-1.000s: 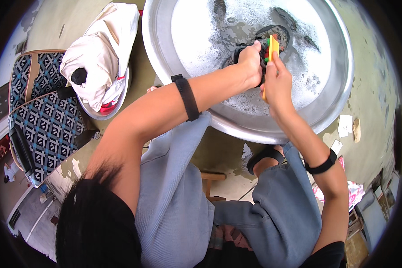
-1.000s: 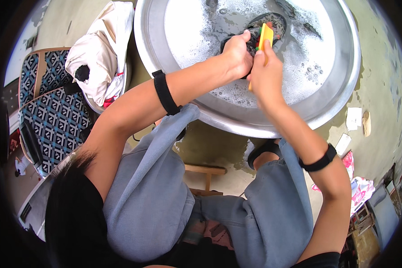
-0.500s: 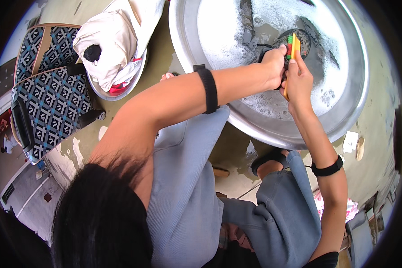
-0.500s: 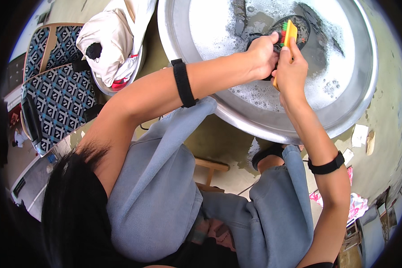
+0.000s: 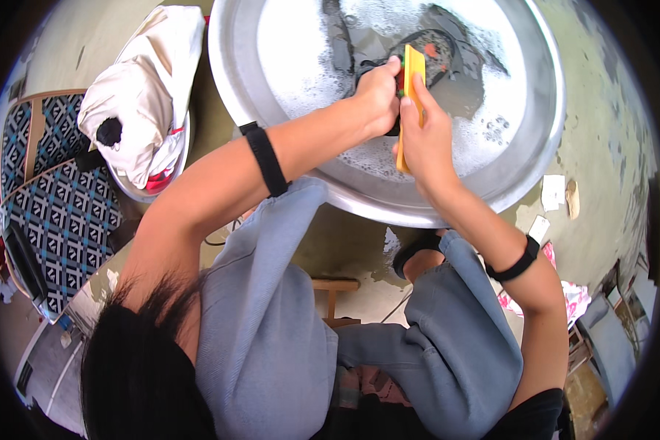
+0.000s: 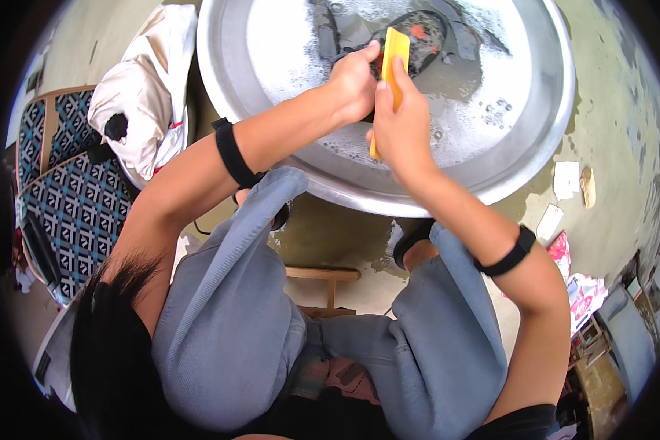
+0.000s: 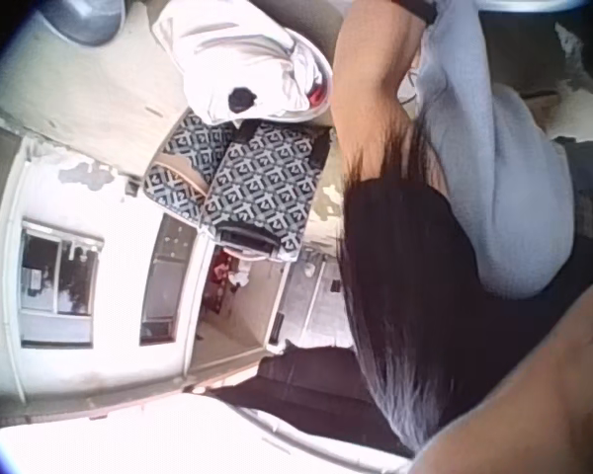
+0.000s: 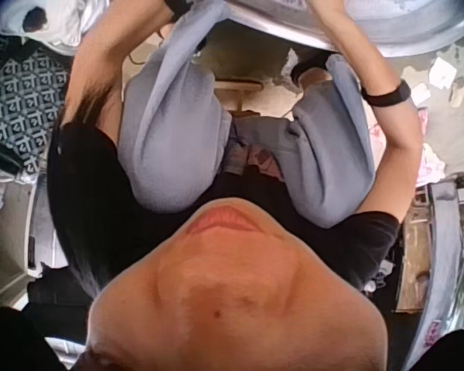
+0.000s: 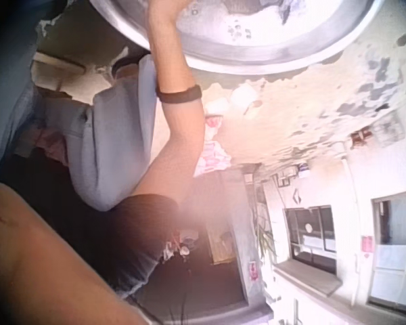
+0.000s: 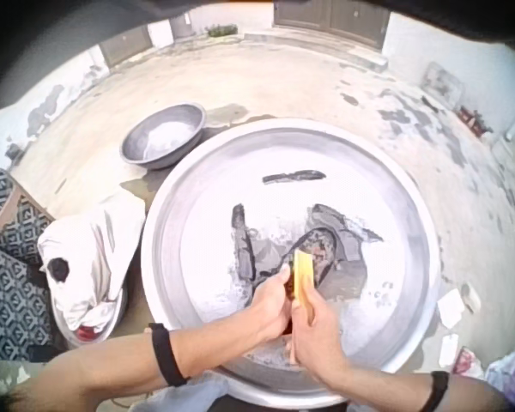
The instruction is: The person scrubs a pair of camouflage-patterned shoes in a metal basin filled with soapy water using a yellow brush. They scrub the first shoe thoroughly, then place it in a smaller basin and continue scrubbing the second shoe.
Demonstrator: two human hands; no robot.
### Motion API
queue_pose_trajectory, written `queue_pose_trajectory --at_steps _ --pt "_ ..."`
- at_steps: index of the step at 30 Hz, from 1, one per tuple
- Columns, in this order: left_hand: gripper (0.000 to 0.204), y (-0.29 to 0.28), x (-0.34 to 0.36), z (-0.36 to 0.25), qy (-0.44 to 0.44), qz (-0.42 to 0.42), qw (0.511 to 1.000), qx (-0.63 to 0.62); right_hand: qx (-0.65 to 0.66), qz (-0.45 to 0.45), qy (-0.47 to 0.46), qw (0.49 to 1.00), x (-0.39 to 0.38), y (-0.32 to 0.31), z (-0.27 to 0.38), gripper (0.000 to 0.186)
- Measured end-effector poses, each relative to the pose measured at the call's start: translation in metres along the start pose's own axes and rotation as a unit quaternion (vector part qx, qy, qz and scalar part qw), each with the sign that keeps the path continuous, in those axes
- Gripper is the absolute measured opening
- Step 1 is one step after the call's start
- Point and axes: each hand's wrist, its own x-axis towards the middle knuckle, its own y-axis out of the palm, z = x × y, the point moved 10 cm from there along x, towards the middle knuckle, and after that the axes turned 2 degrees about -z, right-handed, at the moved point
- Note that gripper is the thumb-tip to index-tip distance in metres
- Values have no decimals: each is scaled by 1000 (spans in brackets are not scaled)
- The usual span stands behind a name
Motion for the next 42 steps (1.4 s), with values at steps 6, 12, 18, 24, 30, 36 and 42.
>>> queue_pose_trajectory --at_steps 6,12,18,24,30,36,42 --pt "44 -13 -5 2 -30 -53 997 43 11 -3 -44 999 -11 -1 7 57" --pt "51 2 -12 7 -78 -1 996 46 34 -44 -24 998 0 -11 10 57" --pt "52 0 -7 6 -55 43 997 12 -43 -92 -120 988 42 -23 3 55" --pt "48 -7 6 -25 49 54 991 -112 38 -242 -81 966 100 -102 -76 52" --pt "49 -11 10 -27 38 48 993 -100 21 -202 42 978 84 -104 -95 48" --pt "51 -9 5 -19 24 23 999 -37 32 39 -58 997 47 -16 -49 52" --pt "57 -11 -1 2 -51 14 998 16 -82 -77 -51 992 37 -18 -3 53"
